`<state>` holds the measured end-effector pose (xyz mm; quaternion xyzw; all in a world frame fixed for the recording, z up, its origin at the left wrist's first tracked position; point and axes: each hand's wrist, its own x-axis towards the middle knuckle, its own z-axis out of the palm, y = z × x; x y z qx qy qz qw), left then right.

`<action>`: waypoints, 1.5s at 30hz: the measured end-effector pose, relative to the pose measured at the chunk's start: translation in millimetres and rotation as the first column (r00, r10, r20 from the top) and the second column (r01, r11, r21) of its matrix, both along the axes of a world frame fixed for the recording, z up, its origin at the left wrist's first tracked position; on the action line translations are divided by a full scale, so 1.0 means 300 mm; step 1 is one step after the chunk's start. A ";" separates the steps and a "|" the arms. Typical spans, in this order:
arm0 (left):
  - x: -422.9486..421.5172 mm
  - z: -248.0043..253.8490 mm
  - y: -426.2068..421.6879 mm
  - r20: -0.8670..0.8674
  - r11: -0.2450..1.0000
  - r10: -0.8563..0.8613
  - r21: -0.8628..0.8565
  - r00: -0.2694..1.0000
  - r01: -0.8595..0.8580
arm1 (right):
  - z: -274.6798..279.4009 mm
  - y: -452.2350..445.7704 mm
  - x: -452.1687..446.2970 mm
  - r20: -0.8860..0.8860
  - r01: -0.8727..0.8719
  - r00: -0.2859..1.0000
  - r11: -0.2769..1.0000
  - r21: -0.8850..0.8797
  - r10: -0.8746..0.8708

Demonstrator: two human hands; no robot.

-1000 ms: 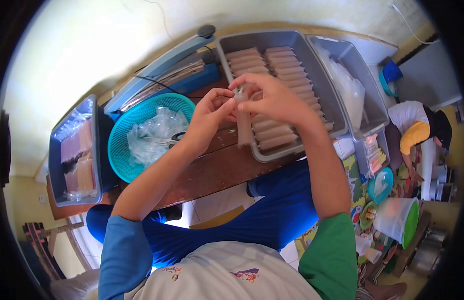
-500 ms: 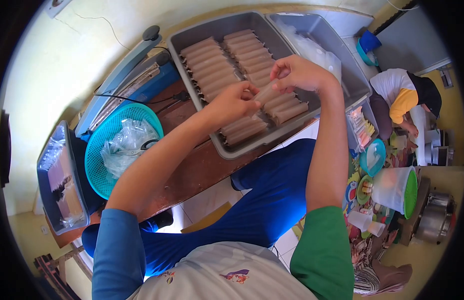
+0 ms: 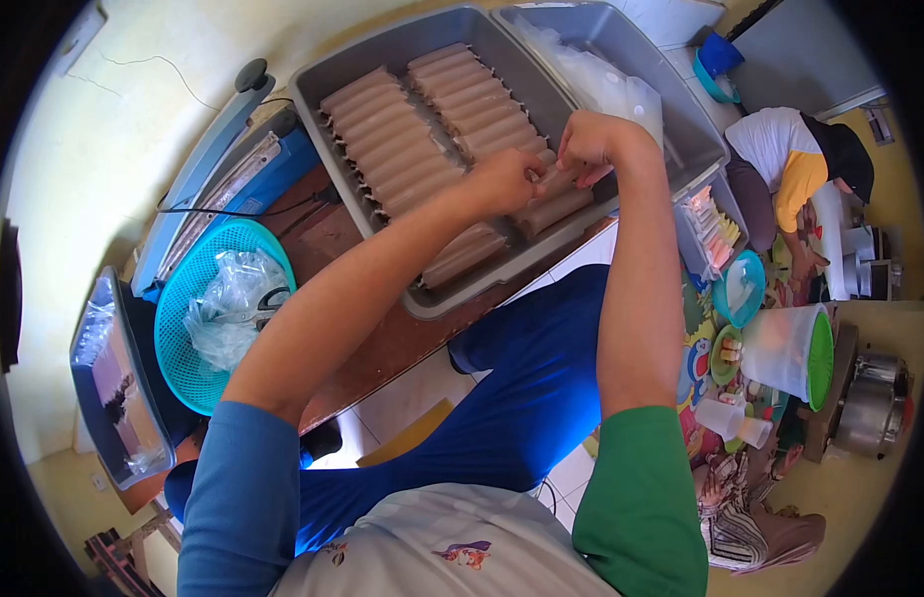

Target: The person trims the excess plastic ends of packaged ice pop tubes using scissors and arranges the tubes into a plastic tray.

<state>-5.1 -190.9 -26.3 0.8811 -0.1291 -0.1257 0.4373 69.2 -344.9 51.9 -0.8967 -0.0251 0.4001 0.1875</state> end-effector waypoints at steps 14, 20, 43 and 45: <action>-0.024 -0.053 -0.016 0.194 0.999 0.044 0.013 0.980 -0.047 | -0.021 0.040 0.000 0.021 -0.002 1.000 0.998 -0.071 0.003; -0.034 -0.032 0.014 0.183 0.998 0.057 0.003 0.982 -0.059 | -0.040 0.029 0.004 0.042 -0.011 0.999 0.997 -0.072 0.014; -0.017 -0.035 0.025 0.208 0.994 -0.107 0.000 0.972 0.110 | -0.014 0.064 -0.011 0.034 -0.032 0.999 0.987 -0.158 0.038; -0.015 -0.035 0.028 0.184 0.994 -0.107 -0.011 0.977 0.111 | -0.013 0.067 -0.014 0.031 -0.034 0.999 0.984 -0.177 0.040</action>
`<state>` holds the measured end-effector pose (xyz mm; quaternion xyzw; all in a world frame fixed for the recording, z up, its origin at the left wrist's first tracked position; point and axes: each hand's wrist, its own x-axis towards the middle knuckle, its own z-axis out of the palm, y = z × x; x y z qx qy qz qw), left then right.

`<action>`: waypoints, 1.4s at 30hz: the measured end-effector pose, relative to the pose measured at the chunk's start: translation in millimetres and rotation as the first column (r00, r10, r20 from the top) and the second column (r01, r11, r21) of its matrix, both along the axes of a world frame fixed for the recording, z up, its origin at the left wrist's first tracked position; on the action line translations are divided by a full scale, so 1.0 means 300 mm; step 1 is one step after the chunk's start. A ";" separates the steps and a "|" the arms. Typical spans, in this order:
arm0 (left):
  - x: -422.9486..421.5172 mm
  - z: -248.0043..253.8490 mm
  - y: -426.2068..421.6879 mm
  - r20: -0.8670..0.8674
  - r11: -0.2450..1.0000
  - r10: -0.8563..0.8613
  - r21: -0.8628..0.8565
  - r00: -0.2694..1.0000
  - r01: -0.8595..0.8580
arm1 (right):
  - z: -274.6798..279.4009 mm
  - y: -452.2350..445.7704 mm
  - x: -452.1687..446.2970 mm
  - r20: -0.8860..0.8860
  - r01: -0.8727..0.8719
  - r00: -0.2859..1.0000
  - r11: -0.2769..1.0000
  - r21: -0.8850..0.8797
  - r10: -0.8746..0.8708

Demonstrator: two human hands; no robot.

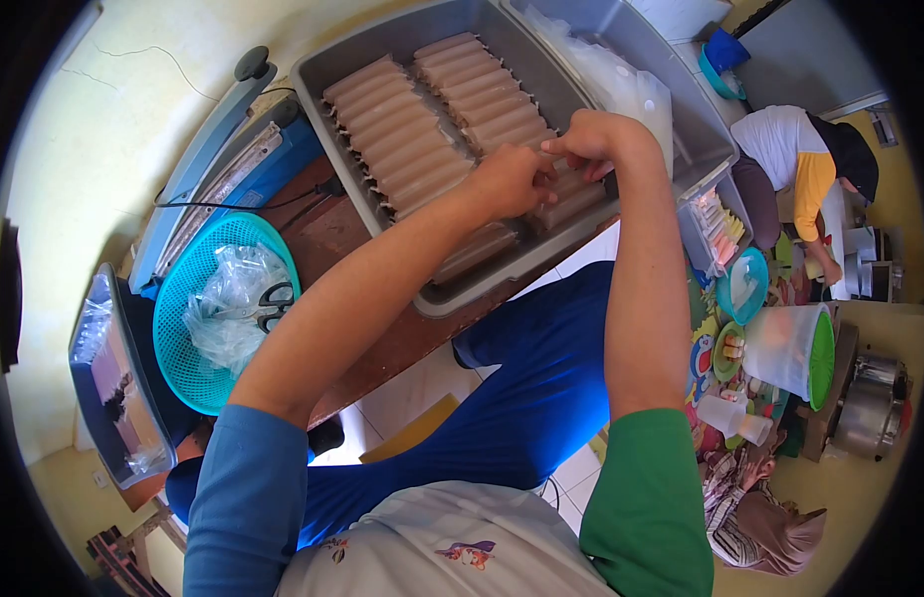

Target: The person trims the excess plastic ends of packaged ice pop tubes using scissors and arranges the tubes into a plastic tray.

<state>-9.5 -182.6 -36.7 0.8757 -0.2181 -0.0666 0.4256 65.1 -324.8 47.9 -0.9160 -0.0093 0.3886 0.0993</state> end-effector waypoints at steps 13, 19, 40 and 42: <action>-0.013 0.013 -0.012 -0.011 0.996 0.085 -0.003 0.996 -0.085 | -0.013 -0.010 0.001 0.003 0.005 1.000 0.999 0.038 -0.005; -0.019 0.019 -0.010 -0.021 0.993 0.108 -0.040 0.994 -0.109 | -0.016 -0.009 0.001 0.024 0.000 1.000 0.999 0.044 -0.001; -0.120 0.143 0.226 0.102 0.962 0.272 -0.057 0.957 -0.267 | 0.066 0.179 -0.094 0.335 -0.270 0.916 0.957 0.106 0.221; -0.187 0.187 0.328 0.102 0.946 0.318 -0.096 0.943 -0.309 | 0.081 0.236 -0.148 0.421 -0.358 0.858 0.930 0.077 0.295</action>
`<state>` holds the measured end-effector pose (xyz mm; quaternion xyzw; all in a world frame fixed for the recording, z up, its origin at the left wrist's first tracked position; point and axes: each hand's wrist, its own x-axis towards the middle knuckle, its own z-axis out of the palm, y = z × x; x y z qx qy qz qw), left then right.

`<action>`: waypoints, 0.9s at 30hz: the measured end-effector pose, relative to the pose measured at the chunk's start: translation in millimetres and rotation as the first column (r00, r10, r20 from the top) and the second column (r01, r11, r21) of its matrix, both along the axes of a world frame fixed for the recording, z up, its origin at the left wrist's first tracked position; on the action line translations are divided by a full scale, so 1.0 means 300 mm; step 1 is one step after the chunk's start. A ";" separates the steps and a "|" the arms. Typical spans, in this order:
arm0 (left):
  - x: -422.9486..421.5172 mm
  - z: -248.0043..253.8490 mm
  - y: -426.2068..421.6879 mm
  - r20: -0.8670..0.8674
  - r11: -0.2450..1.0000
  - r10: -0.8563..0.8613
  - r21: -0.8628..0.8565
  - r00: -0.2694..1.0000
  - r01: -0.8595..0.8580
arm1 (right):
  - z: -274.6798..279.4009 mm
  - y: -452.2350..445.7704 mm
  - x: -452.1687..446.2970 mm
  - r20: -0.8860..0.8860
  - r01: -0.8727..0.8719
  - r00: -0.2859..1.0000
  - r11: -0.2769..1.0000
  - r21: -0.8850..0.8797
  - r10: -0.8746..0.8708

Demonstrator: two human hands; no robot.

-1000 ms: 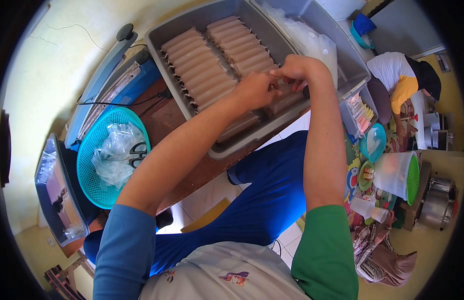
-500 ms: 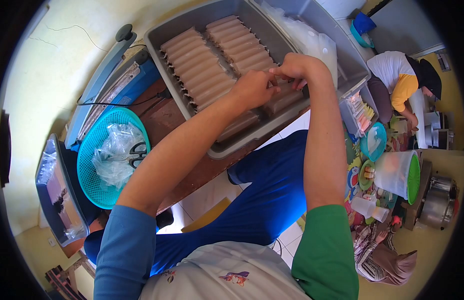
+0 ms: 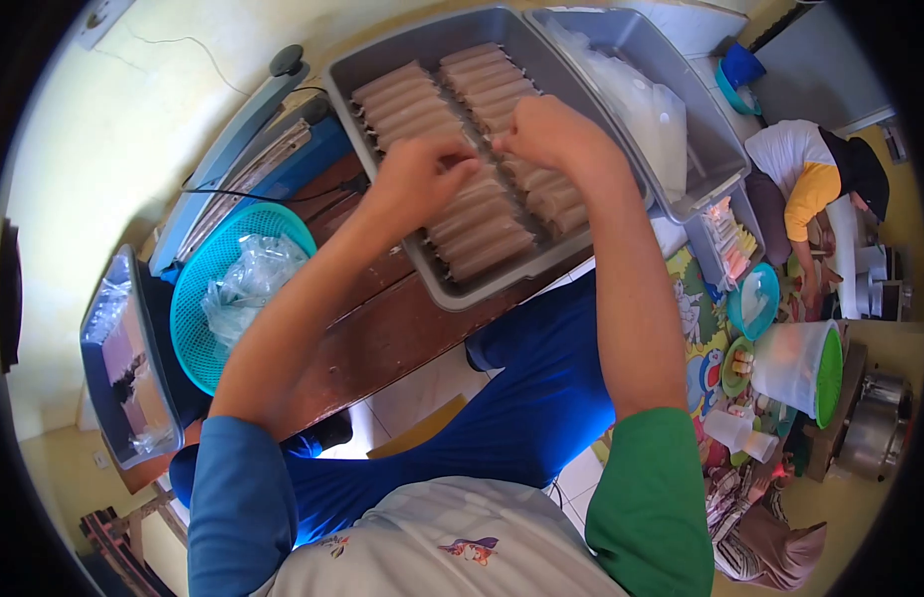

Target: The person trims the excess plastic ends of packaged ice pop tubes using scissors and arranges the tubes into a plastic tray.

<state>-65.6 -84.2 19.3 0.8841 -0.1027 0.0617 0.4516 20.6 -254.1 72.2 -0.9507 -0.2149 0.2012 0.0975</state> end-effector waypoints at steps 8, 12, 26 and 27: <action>-0.389 0.112 0.372 0.003 0.980 0.196 -0.012 0.981 -0.196 | -0.048 0.198 -0.239 0.227 -0.310 0.940 0.914 0.261 0.254; -0.585 0.156 0.526 -0.049 0.964 0.267 -0.007 0.963 -0.267 | -0.049 0.295 -0.355 0.300 -0.412 0.898 0.859 0.305 0.324; -1.061 0.219 0.769 -0.125 0.811 0.584 0.094 0.802 -0.577 | -0.059 0.724 -0.674 0.327 -0.716 0.698 0.618 0.324 0.637; -1.084 0.219 0.791 -0.120 0.792 0.611 0.099 0.783 -0.603 | -0.054 0.764 -0.696 0.330 -0.731 0.682 0.599 0.326 0.653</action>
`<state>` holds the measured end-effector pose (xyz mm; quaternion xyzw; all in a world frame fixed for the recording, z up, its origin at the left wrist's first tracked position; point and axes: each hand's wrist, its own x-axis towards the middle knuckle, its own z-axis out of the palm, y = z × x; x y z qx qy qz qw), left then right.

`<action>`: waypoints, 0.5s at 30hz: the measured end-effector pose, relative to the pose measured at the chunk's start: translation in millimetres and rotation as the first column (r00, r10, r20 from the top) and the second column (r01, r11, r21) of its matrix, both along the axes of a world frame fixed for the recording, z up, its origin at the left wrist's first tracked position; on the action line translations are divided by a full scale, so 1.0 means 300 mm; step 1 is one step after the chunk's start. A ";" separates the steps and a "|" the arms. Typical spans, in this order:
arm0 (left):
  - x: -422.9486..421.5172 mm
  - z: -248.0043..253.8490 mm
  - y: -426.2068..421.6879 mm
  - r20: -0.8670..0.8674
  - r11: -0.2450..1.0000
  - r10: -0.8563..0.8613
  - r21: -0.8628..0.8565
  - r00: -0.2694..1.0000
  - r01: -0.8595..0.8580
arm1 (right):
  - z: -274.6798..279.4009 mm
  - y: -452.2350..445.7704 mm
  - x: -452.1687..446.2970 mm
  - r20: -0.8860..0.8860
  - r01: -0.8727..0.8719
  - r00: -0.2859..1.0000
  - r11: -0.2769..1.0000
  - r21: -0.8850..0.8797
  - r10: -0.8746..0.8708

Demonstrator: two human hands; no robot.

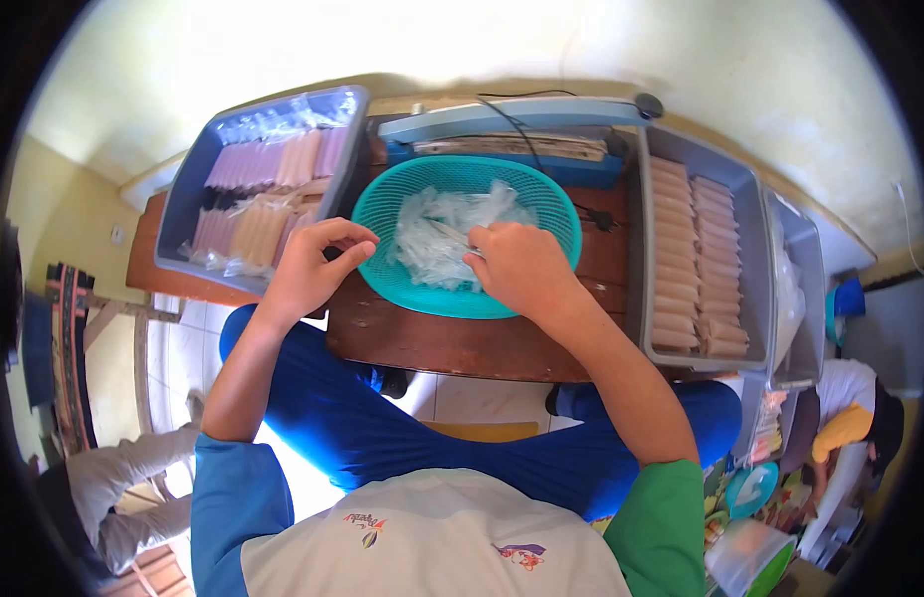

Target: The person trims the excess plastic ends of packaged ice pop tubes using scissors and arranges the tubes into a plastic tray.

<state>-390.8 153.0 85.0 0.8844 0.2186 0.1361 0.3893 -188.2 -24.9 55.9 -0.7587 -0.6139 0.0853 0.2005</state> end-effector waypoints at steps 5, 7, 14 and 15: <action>-0.085 0.024 0.126 0.091 0.990 0.136 0.026 0.987 -0.139 | 0.027 0.232 -0.099 0.022 -0.186 0.982 0.972 0.142 0.185; -0.088 0.012 0.206 0.114 0.971 0.218 0.069 0.969 -0.227 | 0.024 0.337 -0.130 0.020 -0.240 0.970 0.949 0.205 0.241; -0.057 -0.108 0.468 0.048 0.946 0.294 0.125 0.955 -0.298 | -0.059 0.690 -0.158 0.169 -0.404 0.914 0.861 0.309 0.368; -0.052 -0.127 0.492 0.024 0.954 0.274 0.123 0.961 -0.275 | -0.063 0.730 -0.160 0.246 -0.420 0.903 0.846 0.328 0.352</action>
